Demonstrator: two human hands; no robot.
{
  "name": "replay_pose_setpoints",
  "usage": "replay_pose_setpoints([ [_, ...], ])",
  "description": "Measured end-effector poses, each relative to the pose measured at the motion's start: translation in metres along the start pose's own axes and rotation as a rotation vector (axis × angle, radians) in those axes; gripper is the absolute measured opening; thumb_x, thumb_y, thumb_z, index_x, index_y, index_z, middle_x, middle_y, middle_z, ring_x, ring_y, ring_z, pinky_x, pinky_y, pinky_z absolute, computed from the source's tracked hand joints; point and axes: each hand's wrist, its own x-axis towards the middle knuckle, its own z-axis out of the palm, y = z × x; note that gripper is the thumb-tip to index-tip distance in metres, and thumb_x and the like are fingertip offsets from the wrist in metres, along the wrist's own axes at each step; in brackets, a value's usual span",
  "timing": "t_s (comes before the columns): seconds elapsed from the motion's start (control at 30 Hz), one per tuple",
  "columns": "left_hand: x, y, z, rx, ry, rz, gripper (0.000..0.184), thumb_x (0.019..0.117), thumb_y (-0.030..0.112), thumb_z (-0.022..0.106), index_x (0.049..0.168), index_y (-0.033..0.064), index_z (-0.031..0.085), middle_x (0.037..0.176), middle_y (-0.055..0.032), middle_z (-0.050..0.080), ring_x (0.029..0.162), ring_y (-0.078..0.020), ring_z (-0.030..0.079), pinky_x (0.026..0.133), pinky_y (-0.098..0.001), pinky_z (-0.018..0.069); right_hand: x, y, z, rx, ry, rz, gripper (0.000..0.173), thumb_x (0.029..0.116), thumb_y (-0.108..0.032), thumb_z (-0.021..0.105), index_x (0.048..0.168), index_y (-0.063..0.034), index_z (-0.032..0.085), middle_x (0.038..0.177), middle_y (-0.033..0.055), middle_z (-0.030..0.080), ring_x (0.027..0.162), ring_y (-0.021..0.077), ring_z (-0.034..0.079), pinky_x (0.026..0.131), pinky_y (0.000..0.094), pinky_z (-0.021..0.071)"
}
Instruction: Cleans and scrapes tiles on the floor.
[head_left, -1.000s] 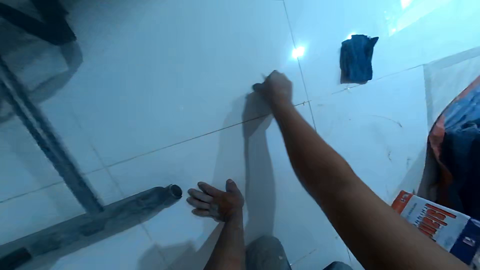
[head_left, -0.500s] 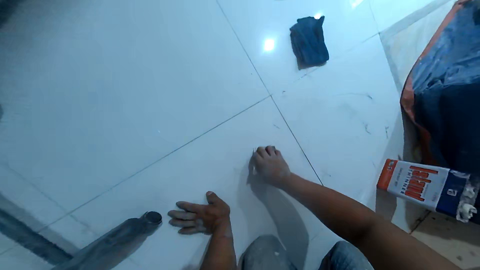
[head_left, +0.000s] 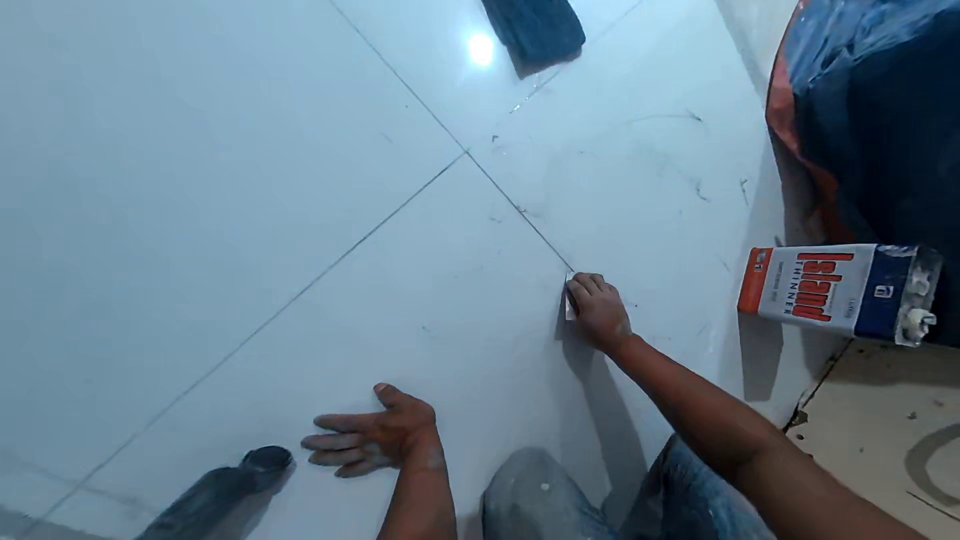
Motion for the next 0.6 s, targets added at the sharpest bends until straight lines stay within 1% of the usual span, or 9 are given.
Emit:
replay_pose_setpoints([
  [0.07,0.001,0.004,0.000,-0.019,-0.006,0.007,0.085,0.1016,0.059,0.044,0.163,0.0052,0.022,0.167,-0.0291,0.013,0.155,-0.0480,0.012,0.119,-0.0697,0.0151,-0.026,0.015,0.010,-0.010,-0.065,-0.124,0.038,0.0995,-0.015,0.056,0.136,-0.0090,0.063,0.147,0.0136,0.057,0.140,0.0372,0.049,0.108,0.0587,0.0440],
  [0.17,0.000,0.006,-0.001,-0.014,-0.024,-0.009,0.084,0.1019,0.059,0.043,0.163,0.0053,0.021,0.167,-0.0285,0.011,0.155,-0.0474,0.011,0.119,-0.0694,0.0136,-0.043,0.007,0.011,-0.019,-0.114,-0.240,0.035,0.1033,-0.016,0.050,0.134,-0.0078,0.064,0.144,0.0129,0.061,0.137,0.0366,0.053,0.108,0.0584,0.0443],
  [0.2,0.000,0.004,-0.003,-0.003,-0.031,-0.012,0.084,0.1020,0.059,0.043,0.163,0.0059,0.021,0.168,-0.0276,0.012,0.155,-0.0466,0.011,0.119,-0.0689,0.0137,-0.028,0.001,0.007,-0.026,-0.105,-0.200,0.033,0.1040,-0.017,0.050,0.133,-0.0087,0.065,0.143,0.0116,0.061,0.136,0.0351,0.054,0.107,0.0575,0.0448],
  [0.27,0.000,0.005,-0.003,-0.004,-0.034,-0.006,0.084,0.1023,0.059,0.043,0.163,0.0054,0.021,0.167,-0.0283,0.012,0.155,-0.0472,0.012,0.119,-0.0696,0.0139,0.023,-0.013,0.001,-0.040,0.069,-0.110,0.031,0.1012,-0.019,0.056,0.128,-0.0081,0.067,0.137,0.0126,0.064,0.130,0.0361,0.057,0.100,0.0579,0.0491],
  [0.33,0.003,0.004,-0.002,-0.009,-0.036,0.011,0.084,0.1028,0.059,0.041,0.163,0.0049,0.019,0.167,-0.0296,0.010,0.155,-0.0489,0.012,0.118,-0.0716,0.0150,0.048,-0.043,0.014,-0.010,0.180,-0.025,0.038,0.0990,-0.024,0.059,0.133,-0.0082,0.065,0.143,0.0150,0.060,0.133,0.0386,0.054,0.102,0.0606,0.0467],
  [0.37,0.003,0.003,-0.001,-0.013,-0.032,0.018,0.085,0.1025,0.060,0.041,0.163,0.0053,0.019,0.167,-0.0295,0.011,0.154,-0.0490,0.013,0.117,-0.0721,0.0166,0.036,-0.065,0.031,0.019,0.174,-0.053,0.045,0.0994,-0.027,0.059,0.139,-0.0074,0.062,0.146,0.0173,0.057,0.136,0.0402,0.051,0.107,0.0614,0.0439],
  [0.47,-0.001,0.005,-0.005,-0.038,-0.040,0.024,0.084,0.1027,0.059,0.042,0.163,0.0055,0.019,0.167,-0.0305,0.009,0.153,-0.0519,0.014,0.114,-0.0746,0.0192,-0.047,-0.110,0.070,0.117,-0.092,-0.259,0.051,0.0987,-0.028,0.060,0.144,-0.0051,0.055,0.155,0.0186,0.048,0.146,0.0410,0.041,0.115,0.0598,0.0348],
  [0.53,-0.001,0.007,-0.006,-0.059,-0.036,0.030,0.083,0.1028,0.058,0.043,0.163,0.0055,0.020,0.167,-0.0310,0.009,0.153,-0.0529,0.013,0.114,-0.0747,0.0181,-0.079,-0.087,0.066,0.194,-0.067,-0.078,0.049,0.0986,-0.024,0.059,0.144,-0.0062,0.059,0.152,0.0165,0.054,0.145,0.0389,0.045,0.116,0.0586,0.0359],
  [0.6,-0.001,0.006,-0.004,-0.051,-0.030,0.036,0.083,0.1031,0.059,0.041,0.163,0.0059,0.021,0.166,-0.0313,0.009,0.152,-0.0534,0.013,0.114,-0.0752,0.0182,-0.091,-0.025,0.064,0.188,0.120,0.227,0.043,0.0946,-0.022,0.062,0.135,-0.0061,0.067,0.139,0.0175,0.063,0.133,0.0368,0.056,0.108,0.0562,0.0466],
])
